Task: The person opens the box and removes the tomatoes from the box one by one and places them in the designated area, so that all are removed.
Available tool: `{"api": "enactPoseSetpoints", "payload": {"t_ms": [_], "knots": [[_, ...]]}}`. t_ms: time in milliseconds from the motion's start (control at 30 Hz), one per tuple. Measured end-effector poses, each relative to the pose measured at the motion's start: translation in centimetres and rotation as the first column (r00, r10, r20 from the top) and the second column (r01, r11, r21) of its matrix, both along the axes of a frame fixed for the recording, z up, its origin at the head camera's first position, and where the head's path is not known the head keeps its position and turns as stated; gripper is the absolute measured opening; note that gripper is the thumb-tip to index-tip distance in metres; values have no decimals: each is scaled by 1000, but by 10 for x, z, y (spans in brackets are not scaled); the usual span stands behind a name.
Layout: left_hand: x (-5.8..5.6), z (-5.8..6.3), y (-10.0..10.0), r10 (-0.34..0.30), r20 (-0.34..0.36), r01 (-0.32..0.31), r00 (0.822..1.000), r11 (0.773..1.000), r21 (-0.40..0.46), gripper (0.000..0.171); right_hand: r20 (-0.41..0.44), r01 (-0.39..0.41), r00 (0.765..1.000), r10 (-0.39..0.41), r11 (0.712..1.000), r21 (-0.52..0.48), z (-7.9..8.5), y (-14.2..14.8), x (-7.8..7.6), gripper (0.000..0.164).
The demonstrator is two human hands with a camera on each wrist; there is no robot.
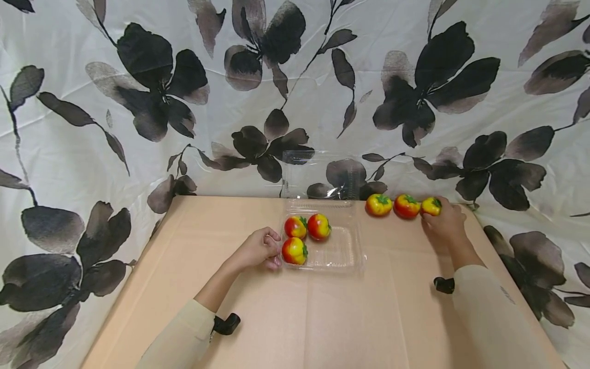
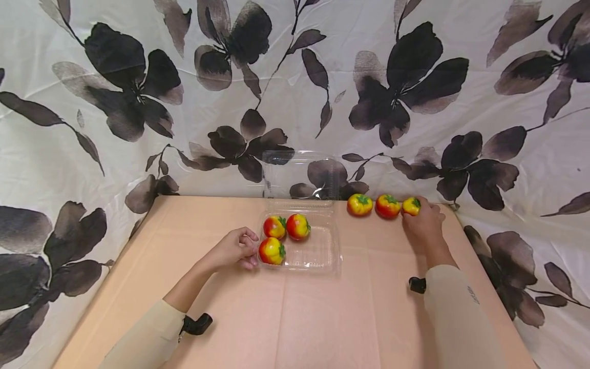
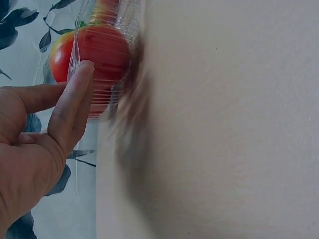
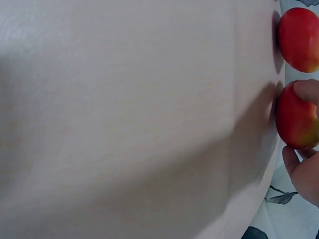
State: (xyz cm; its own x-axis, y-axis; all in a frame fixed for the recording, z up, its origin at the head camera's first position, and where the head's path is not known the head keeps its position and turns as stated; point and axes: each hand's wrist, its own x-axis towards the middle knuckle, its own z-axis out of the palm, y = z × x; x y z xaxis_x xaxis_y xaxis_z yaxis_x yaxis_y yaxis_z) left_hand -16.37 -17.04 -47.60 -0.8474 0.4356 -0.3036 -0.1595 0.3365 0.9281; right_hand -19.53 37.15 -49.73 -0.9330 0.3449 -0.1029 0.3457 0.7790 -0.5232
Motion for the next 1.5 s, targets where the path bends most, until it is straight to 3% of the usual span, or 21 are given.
{"api": "enactPoseSetpoints", "payload": {"t_ms": [400, 667, 1267, 1500], "knots": [[-1, 0, 0, 1, 2, -1, 1000, 1000, 26, 27, -28, 18, 999, -20, 998, -62, -4, 1, -1, 78], [-1, 2, 1, -6, -8, 6, 1000, 1000, -3, 28, -10, 7, 1000, -8, 996, -94, -8, 6, -2, 82], [0, 2, 1, -1, -3, 1, 1000, 1000, -6, 27, -6, -3, 1000, 2, 992, -127, -4, 12, 1, 89], [1, 2, 1, 0, -1, 0, 1000, 1000, 1, 27, -28, -23, 999, 20, 993, -117, -6, 13, 4, 83]]}}
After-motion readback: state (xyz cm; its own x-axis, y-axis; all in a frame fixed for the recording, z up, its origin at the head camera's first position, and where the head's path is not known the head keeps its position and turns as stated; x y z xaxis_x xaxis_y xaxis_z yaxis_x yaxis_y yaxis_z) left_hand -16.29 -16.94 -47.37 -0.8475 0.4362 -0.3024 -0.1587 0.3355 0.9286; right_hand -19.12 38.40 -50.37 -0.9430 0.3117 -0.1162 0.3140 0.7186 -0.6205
